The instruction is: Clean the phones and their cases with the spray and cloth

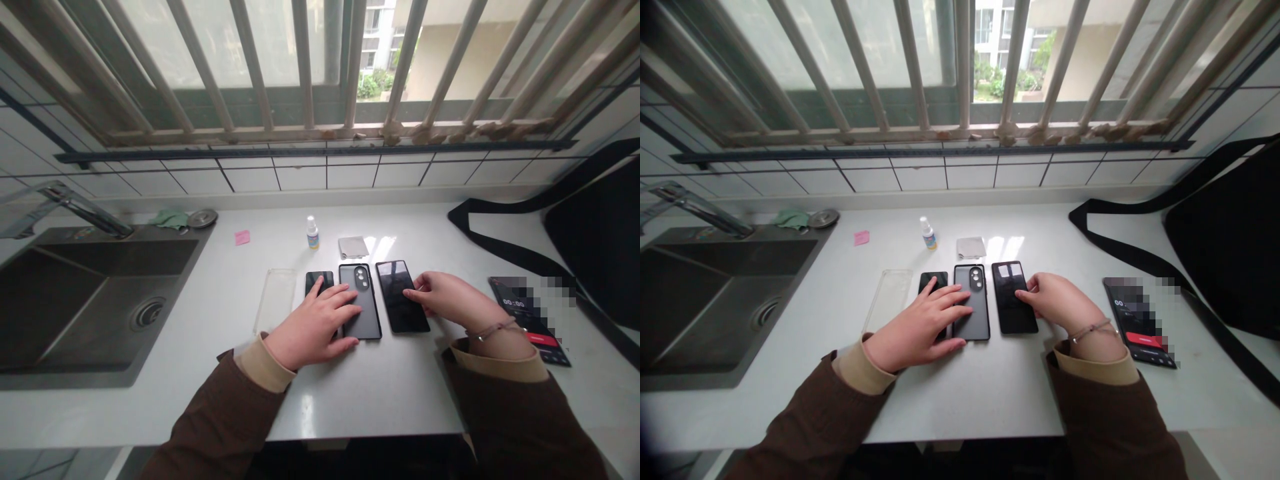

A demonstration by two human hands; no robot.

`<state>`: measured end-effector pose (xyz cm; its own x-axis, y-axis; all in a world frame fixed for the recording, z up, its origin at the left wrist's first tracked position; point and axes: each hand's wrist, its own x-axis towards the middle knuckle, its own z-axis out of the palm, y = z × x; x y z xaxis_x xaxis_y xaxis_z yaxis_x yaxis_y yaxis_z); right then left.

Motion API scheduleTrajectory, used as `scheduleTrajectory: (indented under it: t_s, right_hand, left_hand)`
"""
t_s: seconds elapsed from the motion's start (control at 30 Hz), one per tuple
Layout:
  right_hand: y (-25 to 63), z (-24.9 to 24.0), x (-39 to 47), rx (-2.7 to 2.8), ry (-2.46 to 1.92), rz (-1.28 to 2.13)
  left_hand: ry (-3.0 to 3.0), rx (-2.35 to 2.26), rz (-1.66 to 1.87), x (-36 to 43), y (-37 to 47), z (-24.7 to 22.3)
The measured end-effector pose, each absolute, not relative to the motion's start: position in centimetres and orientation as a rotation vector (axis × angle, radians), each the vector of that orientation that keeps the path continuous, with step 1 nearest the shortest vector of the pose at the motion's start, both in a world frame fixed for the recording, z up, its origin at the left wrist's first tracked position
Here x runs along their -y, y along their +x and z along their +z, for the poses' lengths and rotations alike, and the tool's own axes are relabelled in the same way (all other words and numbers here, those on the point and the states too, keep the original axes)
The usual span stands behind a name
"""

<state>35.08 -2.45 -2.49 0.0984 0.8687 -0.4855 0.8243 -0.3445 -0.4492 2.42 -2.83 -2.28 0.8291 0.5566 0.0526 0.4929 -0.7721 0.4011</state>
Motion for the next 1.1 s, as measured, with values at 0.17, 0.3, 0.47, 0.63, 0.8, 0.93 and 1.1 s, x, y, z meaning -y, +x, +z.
scheduleTrajectory:
  t_s: [0.17, 0.3, 0.47, 0.63, 0.8, 0.93, 1.1]
  right_hand:
    - [34.7, -2.3, 2.5, 1.700, -2.317, 1.068]
    - [34.7, -2.6, 2.7, 1.658, -2.296, 1.028]
    - [34.8, -2.9, 2.9, 1.633, -2.278, 1.000]
    - [34.1, -1.5, 2.8, 1.722, -2.303, 0.653]
    - [31.5, 0.3, 2.0, 1.706, -2.145, 0.395]
    - [29.2, 1.1, 1.2, 1.918, -2.013, 0.295]
    - [27.5, 2.3, -1.2, 2.124, -1.912, 0.165]
  left_hand:
    - [2.634, -0.789, 0.242, 2.9, 2.4, -2.4]
    - [2.637, -0.792, 0.232, 2.9, 2.5, -2.4]
    - [2.639, -0.794, 0.228, 3.0, 2.5, -2.4]
    - [2.629, -0.766, 0.298, 2.8, 2.4, -1.8]
    - [2.559, -0.864, 0.628, 1.8, 1.3, -0.9]
    - [2.490, -1.103, 0.848, 0.9, 0.2, 0.5]
    - [2.480, -1.294, 0.981, -1.1, -0.7, 3.1]
